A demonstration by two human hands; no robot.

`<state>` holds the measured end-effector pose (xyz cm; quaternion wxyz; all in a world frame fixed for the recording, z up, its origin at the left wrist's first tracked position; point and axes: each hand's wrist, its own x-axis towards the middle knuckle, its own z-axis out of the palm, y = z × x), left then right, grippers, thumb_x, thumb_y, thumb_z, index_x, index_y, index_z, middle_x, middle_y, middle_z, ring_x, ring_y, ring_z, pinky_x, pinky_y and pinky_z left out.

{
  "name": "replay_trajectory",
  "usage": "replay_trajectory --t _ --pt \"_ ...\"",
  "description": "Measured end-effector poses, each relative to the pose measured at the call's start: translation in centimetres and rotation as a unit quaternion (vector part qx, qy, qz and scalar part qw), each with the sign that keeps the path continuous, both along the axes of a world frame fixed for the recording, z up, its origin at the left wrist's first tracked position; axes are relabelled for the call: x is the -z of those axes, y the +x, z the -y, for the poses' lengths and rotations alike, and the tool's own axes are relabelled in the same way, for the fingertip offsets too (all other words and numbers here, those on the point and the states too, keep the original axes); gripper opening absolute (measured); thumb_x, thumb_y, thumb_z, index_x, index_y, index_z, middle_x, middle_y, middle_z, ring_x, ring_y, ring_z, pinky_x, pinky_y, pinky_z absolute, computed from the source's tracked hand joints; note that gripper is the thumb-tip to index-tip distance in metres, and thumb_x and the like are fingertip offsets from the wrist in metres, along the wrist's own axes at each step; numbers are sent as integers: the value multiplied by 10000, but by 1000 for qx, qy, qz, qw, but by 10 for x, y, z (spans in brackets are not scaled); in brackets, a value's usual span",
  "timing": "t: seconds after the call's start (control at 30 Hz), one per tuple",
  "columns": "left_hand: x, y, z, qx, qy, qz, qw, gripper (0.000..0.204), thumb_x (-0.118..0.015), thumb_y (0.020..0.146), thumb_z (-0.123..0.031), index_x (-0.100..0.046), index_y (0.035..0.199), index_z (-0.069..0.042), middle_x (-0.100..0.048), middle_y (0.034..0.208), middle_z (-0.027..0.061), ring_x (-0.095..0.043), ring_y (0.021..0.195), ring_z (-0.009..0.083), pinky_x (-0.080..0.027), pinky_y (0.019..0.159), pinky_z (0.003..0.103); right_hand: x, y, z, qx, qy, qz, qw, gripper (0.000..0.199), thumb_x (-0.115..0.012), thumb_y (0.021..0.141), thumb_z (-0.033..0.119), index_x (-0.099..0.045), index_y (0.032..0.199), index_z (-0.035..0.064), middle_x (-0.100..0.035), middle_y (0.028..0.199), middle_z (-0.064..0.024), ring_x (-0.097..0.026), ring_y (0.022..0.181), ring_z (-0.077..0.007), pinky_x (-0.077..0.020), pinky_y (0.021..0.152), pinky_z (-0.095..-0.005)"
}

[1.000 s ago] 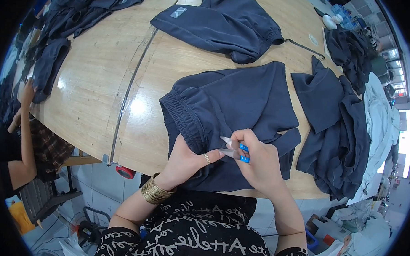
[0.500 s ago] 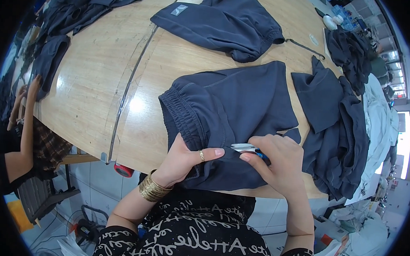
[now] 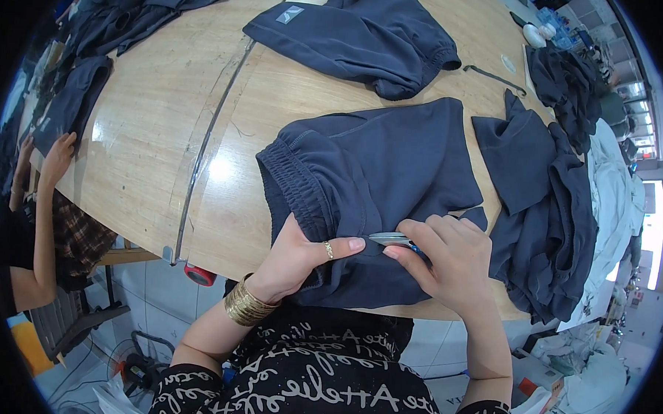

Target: Trim loose threads from a pair of shorts using nippers and inspect the garment for quality.

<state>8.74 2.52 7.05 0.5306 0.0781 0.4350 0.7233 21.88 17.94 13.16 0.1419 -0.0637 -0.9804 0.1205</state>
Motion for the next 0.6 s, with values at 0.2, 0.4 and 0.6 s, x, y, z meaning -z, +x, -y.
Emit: replay_trajectory --t 0.2,0.4,0.6 --pt "-1 -1 1 9 -5 1 1000 646 -719 732 63 -389 1287 47 -510 1241 117 -514 1125 188 -420 988 323 -1 -1 0 0 6 -3 1000 265 -735 716 311 -616 824 100 -475 611 -2 -474 518 -156 -323 503 -288" --pt "0 0 1 11 5 13 1000 659 -714 736 65 -374 1300 45 -502 1249 119 -510 1133 191 -415 992 325 -1 -1 1 -5 3 -15 1000 262 -735 717 311 -619 827 103 -457 602 -1 -465 512 -154 -320 501 -288" --pt "-2 2 0 8 4 28 1000 654 -688 748 88 -361 1313 41 -495 1258 118 -503 1146 189 -414 997 328 0 -1 1 -3 4 -14 1000 257 -735 720 321 -624 810 106 -451 596 4 -456 505 -149 -317 500 -288"
